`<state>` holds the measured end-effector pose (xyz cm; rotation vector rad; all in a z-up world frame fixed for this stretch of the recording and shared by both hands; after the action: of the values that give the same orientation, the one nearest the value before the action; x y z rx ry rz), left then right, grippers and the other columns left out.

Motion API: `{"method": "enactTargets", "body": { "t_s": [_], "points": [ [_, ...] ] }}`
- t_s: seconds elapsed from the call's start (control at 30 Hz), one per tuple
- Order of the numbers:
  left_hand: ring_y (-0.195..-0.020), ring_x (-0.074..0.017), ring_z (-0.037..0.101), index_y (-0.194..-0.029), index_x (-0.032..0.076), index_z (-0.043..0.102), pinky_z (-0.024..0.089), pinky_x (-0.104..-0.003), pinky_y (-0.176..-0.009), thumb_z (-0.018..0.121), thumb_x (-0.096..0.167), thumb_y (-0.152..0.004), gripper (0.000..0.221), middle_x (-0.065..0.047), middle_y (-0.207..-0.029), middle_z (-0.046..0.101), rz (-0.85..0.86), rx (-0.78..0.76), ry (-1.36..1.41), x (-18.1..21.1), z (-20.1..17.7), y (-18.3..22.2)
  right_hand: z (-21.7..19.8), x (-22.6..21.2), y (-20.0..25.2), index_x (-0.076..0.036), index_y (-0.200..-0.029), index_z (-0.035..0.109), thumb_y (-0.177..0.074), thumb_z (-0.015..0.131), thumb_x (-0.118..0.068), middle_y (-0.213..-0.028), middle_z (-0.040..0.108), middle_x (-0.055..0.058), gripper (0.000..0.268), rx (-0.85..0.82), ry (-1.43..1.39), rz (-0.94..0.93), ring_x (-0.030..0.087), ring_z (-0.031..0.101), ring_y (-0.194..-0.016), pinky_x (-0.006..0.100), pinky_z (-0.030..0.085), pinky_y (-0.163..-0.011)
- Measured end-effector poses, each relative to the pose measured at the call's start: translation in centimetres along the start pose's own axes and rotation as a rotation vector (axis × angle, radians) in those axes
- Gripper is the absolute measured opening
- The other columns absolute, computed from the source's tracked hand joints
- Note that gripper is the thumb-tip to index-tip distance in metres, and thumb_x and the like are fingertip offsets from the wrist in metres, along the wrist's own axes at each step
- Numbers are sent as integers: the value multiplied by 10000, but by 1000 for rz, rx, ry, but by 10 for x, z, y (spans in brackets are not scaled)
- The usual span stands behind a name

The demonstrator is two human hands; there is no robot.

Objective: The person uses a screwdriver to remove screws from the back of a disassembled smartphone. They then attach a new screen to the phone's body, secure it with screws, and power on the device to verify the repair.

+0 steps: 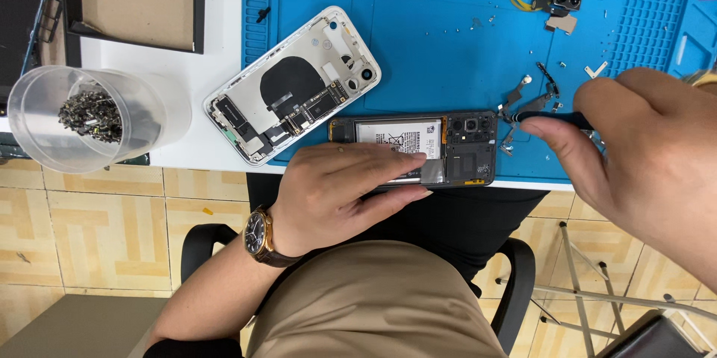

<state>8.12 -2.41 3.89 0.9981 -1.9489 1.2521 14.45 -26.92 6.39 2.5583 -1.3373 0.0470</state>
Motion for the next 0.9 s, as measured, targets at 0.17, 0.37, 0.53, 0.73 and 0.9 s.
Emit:
{"method": "enactTargets", "body": {
  "t_s": [0.17, 0.37, 0.53, 0.73, 0.9],
  "points": [
    [-1233, -326, 826, -1501, 34, 519, 669, -453, -1142, 582, 574, -1075, 691, -149, -1312, 790, -108, 0, 273, -6, -5, 8, -5, -7, -8, -216, -1215, 630, -1143, 676, -637, -973, 571, 26, 430, -19, 117, -87, 275, 548, -645, 418, 479, -673],
    [-1544, -540, 632, -1791, 215, 87, 458, -780, -1494, 184, 833, -1104, 929, -365, -1584, 580, -131, 123, 720, -13, -28, 16, -2, -15, -14, -248, -1316, 699, -1104, 624, -574, -952, 626, 16, 397, -39, 74, -133, 278, 619, -685, 392, 536, -644],
    [-1570, -535, 624, -1789, 191, 120, 524, -709, -1459, 101, 866, -1041, 1008, -333, -1618, 547, -170, 82, 770, -16, -29, 14, 27, 0, 4, -148, -874, 574, -1166, 750, -594, -761, 458, 65, 562, -27, 64, -121, 262, 384, -603, 410, 373, -653],
    [-1568, -504, 600, -1799, 189, 150, 451, -803, -1517, 121, 840, -1079, 972, -333, -1601, 542, -129, 66, 757, -11, -27, 7, 12, -12, -7, -327, -1360, 622, -1092, 653, -507, -1031, 586, -34, 324, -110, 171, -153, 208, 647, -670, 332, 576, -632],
    [-1471, -374, 655, -1699, 103, 288, 496, -752, -1463, 171, 836, -1147, 925, -229, -1506, 602, -146, 32, 723, -9, -24, 4, 3, -17, -4, -305, -1264, 687, -1119, 573, -772, -958, 558, -31, 502, -17, 314, -171, 204, 446, -592, 346, 474, -670]
  ]
}}
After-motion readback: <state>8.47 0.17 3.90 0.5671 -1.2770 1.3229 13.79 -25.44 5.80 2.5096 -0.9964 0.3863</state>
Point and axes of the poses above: each hand's wrist, its own y-axis away from the middle knuckle, its own z-axis out of the palm, x = y × z, the point moved 10 cm from there along -y, towards the middle knuckle
